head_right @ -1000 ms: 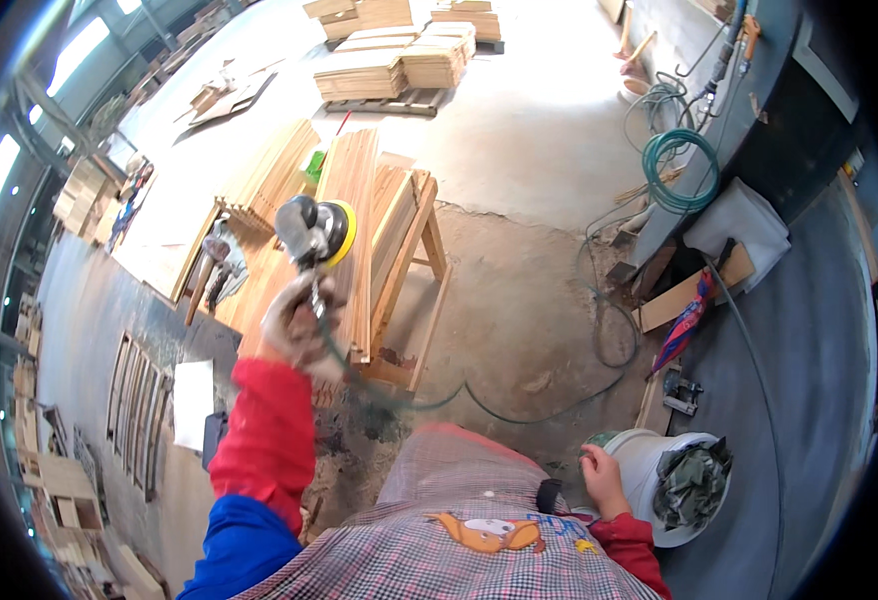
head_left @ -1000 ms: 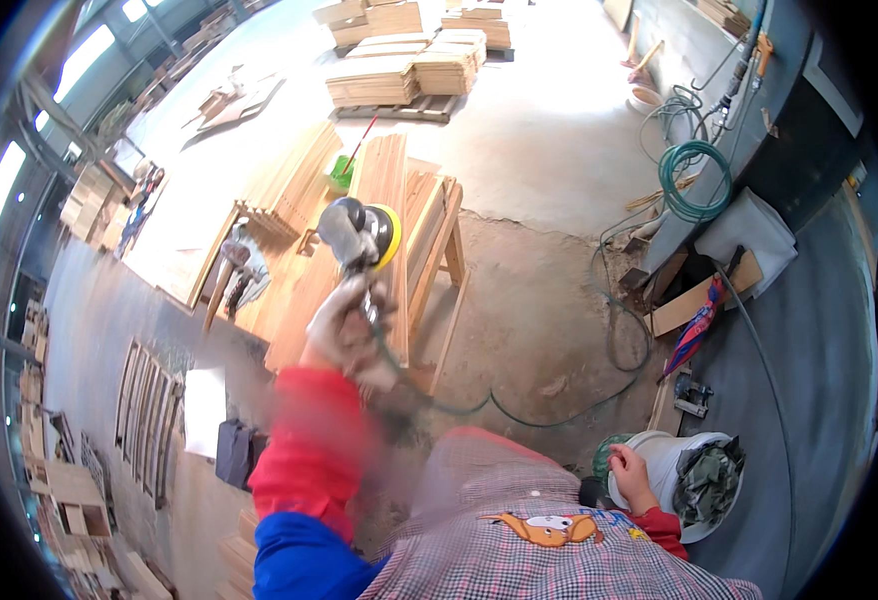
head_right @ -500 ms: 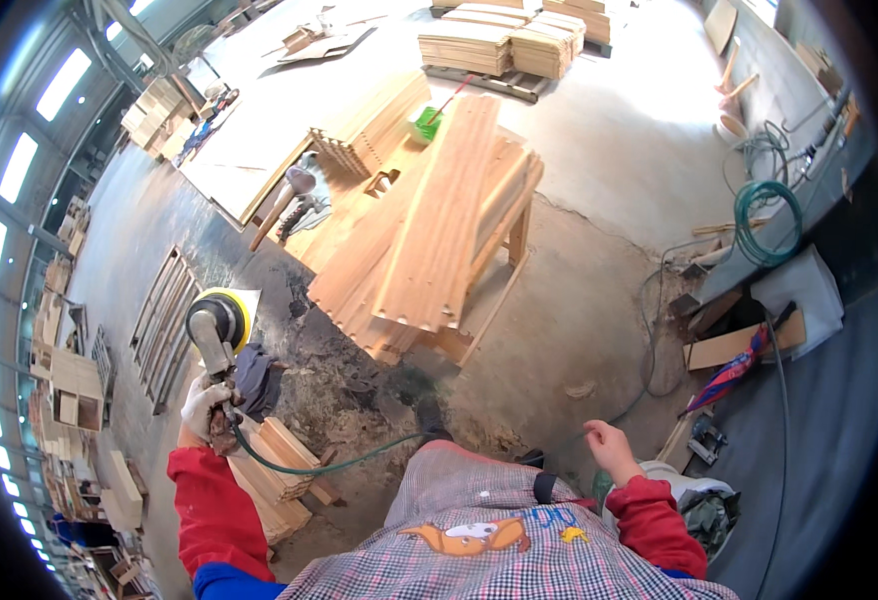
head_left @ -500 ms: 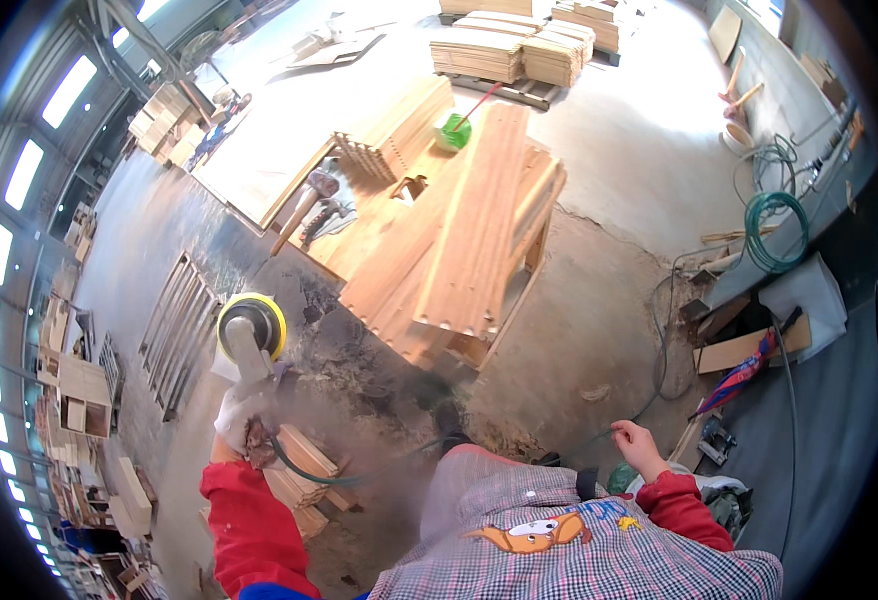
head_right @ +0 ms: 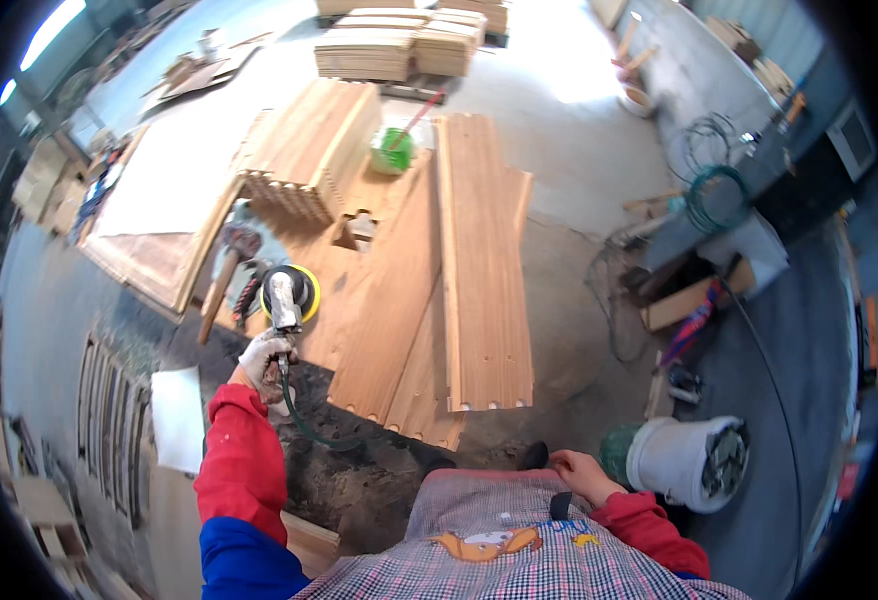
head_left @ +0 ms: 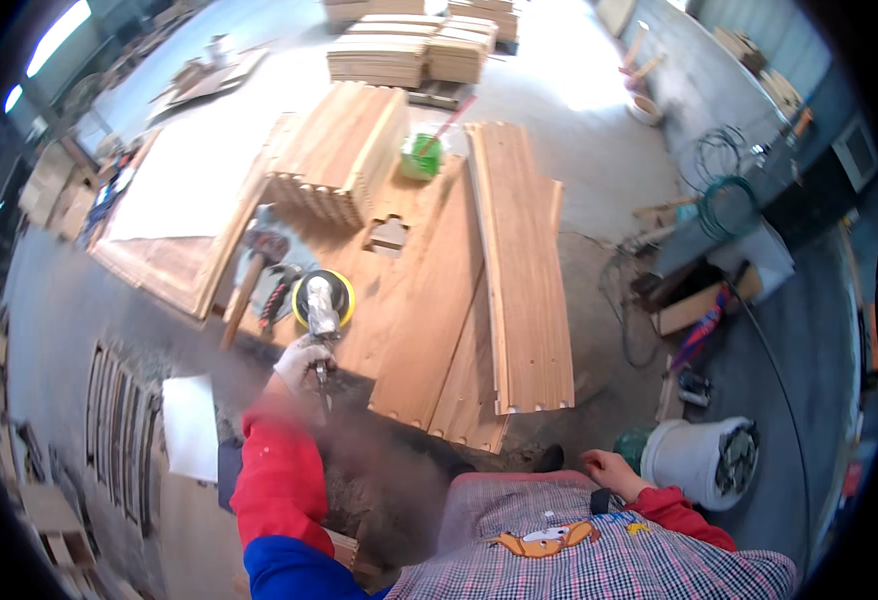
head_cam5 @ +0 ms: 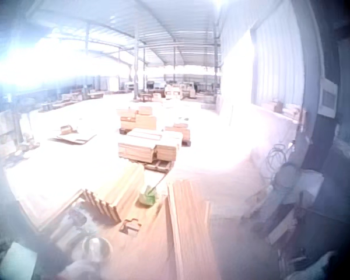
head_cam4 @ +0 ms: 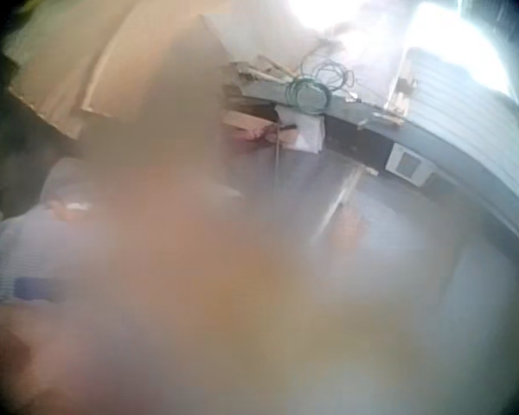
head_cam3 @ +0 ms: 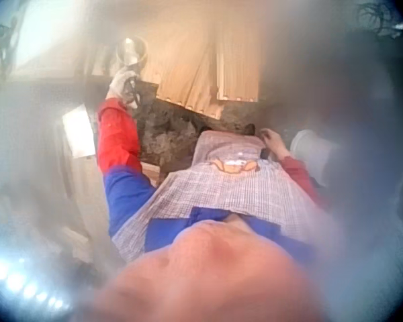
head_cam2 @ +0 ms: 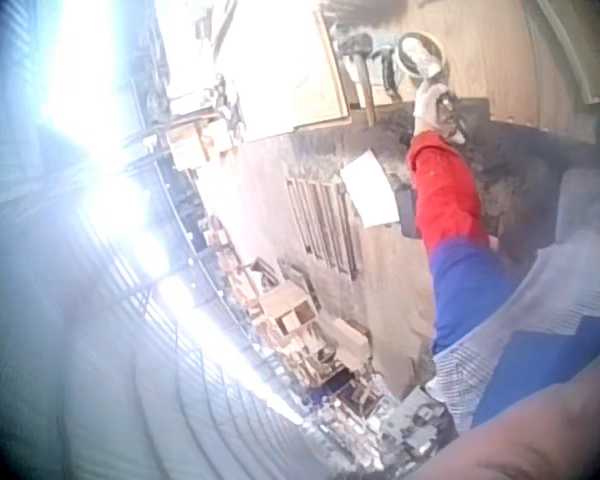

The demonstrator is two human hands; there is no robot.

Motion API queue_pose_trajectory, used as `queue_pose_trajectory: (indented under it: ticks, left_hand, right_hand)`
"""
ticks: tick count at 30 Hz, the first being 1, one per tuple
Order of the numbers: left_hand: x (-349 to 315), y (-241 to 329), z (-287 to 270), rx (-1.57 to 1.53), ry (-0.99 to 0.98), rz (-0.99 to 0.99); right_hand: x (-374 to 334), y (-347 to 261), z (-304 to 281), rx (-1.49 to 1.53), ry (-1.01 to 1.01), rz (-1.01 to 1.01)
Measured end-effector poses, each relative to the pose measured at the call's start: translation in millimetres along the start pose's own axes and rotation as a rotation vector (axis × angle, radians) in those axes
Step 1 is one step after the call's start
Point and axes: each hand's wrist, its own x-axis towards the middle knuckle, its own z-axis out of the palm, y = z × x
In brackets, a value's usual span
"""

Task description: The person picks up a sander, sorts through items in buckets including a cloth and small orange objects, and moves a bucket from a shelf to the floor.

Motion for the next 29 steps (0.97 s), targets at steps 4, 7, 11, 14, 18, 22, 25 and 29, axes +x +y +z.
queue_pose_trajectory:
  ticks: [4, 7, 11, 14, 18, 22, 25, 29]
  left_hand:
    - [79, -29, -15, 0.179, -0.072, 0.033]
    - [106, -65, -72, 0.328, 0.03, 0.096]
    - [78, -47, -27, 0.417, 0.082, 0.022]
    - [76, -53, -44, 0.925, 0.314, 0.128]
    - [25, 2, -1, 1.374, 0.653, 0.181]
    - [-59, 85, 131, 1.018, 0.836, 0.615]
    - [-77, 106, 224, 0.824, 0.627, 0.85]
    - [-120, 122, 356, 0.622, 0.369, 0.842]
  right_hand:
    - [-31, 6, 6, 0.062, 0.026, 0.19]
    - [-44, 13, 5, 0.133, 0.082, 0.314]
    - [-61, 74, 8, 0.294, 0.153, 0.433]
    - [-62, 90, -9, 0.31, 0.168, 0.394]
    - [-49, 110, -56, 0.309, 0.23, 0.234]
    - [-44, 114, -147, 0.488, 0.3, -0.043]
    - [-64, 74, -247, 0.655, 0.375, -0.316]
    - [-130, -2, -366, 0.488, 0.442, -0.773]
